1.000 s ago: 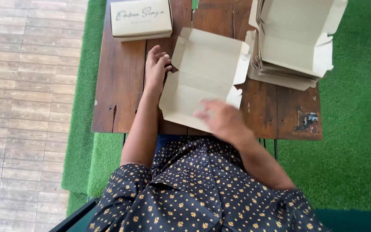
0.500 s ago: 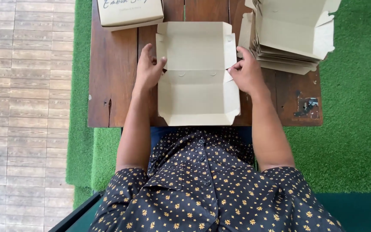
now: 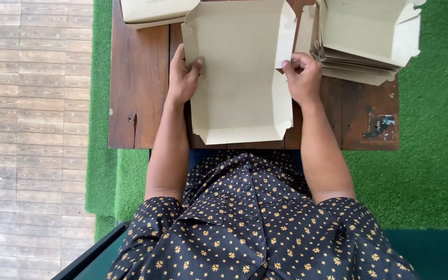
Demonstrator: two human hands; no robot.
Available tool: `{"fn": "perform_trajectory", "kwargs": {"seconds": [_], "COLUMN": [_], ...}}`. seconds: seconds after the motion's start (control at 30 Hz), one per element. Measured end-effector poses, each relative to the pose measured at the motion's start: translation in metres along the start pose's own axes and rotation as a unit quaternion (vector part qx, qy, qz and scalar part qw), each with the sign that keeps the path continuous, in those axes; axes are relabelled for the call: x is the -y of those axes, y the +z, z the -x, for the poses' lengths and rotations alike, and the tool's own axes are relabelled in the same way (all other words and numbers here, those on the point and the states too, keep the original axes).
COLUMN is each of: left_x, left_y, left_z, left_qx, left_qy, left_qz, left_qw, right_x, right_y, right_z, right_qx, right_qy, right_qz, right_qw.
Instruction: The person assembles a flat cardboard box by folding the side flaps and securing the tabs into slots. They then fold the top flaps to close the box and place it on a wooden table next to a stack of similar boxes.
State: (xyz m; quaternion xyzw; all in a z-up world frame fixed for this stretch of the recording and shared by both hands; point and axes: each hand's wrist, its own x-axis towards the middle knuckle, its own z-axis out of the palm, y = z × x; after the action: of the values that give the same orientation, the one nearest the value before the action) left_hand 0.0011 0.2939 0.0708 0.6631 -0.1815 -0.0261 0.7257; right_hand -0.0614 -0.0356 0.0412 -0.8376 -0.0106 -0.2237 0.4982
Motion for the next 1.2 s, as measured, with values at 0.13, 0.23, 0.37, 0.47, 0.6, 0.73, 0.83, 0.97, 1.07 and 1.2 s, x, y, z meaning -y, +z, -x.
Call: {"fn": "perform_trajectory", "kwargs": {"seconds": [0.13,0.23,0.37,0.47,0.6,0.73,0.83,0.97,1.07,1.2], "left_x": [-0.003,-0.003,-0.002,0.011,0.021,-0.025,-0.026,-0.031,-0.017,-0.024], "left_y": [0.002,0.001,0.002,-0.001,-0.011,0.002,0.016,0.062,0.094,0.131], "left_z": [-0.002,-0.001,-0.002,-0.003,0.004,0.039,0.068,0.094,0.096,0.084], "left_qx": [0.003,0.001,-0.013,-0.048,-0.188,-0.151,-0.017,0.204,0.292,0.340], "left_qy": [0.014,0.014,0.029,0.050,0.050,0.071,0.092,0.052,-0.013,-0.090], "left_qz": [-0.021,-0.008,-0.036,-0.071,-0.166,-0.249,-0.315,-0.496,-0.587,-0.575], "left_qw": [1.000,1.000,0.999,0.995,0.967,0.954,0.944,0.843,0.755,0.739], "right_x": [-0.002,-0.002,-0.005,0.001,0.004,0.065,0.072,0.068,0.074,0.081], "right_y": [0.000,0.000,0.001,-0.002,-0.011,-0.040,-0.052,-0.042,-0.032,-0.020], "right_z": [0.002,0.004,0.003,0.002,0.008,0.029,0.049,0.056,0.056,0.056], "right_qx": [-0.002,-0.013,-0.002,0.008,0.012,0.050,0.115,0.127,0.093,0.081], "right_qy": [0.006,0.011,0.014,0.000,0.083,0.233,0.231,0.215,0.152,0.075], "right_qz": [-0.027,-0.032,-0.012,-0.007,-0.018,-0.013,-0.002,0.079,0.132,0.130], "right_qw": [1.000,0.999,1.000,1.000,0.996,0.971,0.966,0.965,0.975,0.985]}}
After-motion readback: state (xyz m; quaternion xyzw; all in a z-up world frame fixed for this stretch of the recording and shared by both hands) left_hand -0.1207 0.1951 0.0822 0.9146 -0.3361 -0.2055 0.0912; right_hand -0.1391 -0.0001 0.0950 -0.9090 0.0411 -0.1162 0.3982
